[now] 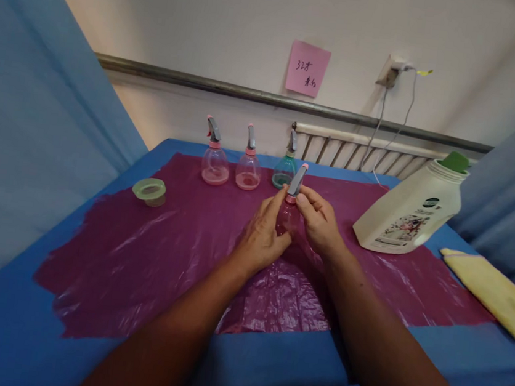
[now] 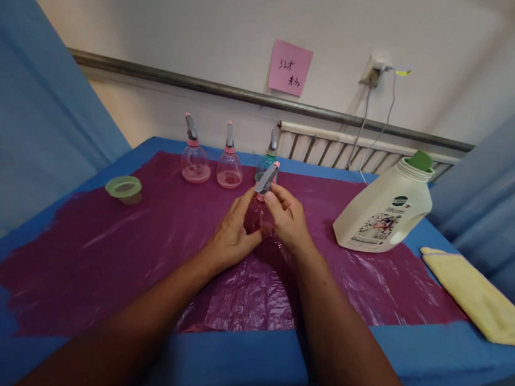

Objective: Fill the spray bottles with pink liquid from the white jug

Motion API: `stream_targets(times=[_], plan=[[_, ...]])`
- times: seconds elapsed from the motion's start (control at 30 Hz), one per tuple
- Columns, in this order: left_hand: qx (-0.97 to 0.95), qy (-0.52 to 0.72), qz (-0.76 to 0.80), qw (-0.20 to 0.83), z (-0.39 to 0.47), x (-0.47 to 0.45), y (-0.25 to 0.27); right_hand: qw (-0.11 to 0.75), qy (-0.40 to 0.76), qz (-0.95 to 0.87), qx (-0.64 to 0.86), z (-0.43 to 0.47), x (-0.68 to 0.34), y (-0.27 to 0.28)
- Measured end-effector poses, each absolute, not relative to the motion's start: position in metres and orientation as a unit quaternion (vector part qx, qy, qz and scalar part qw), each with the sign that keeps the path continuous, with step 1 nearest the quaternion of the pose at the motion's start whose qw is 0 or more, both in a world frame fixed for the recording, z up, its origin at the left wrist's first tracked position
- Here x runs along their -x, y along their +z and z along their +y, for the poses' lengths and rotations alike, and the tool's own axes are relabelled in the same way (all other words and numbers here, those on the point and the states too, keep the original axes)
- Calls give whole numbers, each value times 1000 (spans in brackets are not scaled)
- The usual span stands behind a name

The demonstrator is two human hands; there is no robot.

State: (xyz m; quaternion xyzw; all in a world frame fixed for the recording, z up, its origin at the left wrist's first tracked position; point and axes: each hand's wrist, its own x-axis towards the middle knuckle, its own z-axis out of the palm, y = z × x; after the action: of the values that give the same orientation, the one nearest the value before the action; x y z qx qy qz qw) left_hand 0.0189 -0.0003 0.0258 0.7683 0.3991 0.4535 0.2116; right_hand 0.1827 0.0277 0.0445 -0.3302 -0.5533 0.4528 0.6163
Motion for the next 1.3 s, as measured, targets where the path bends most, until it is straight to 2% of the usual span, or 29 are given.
stream_targets(times=[0.23,0.63,0.93,1.3], plan=[[-771,448,408,195,0,-21,21,604,409,-589,349,32,-190,45],[-740,439,477,180,4,-26,15,663,371,-516,396,27,-175,37],[-744,408,459,265,0,-14,22,662,355,-519,408,22,-173,33],[-736,345,561,158,-1,-25,30,687,301,-499,434,18,-165,24]])
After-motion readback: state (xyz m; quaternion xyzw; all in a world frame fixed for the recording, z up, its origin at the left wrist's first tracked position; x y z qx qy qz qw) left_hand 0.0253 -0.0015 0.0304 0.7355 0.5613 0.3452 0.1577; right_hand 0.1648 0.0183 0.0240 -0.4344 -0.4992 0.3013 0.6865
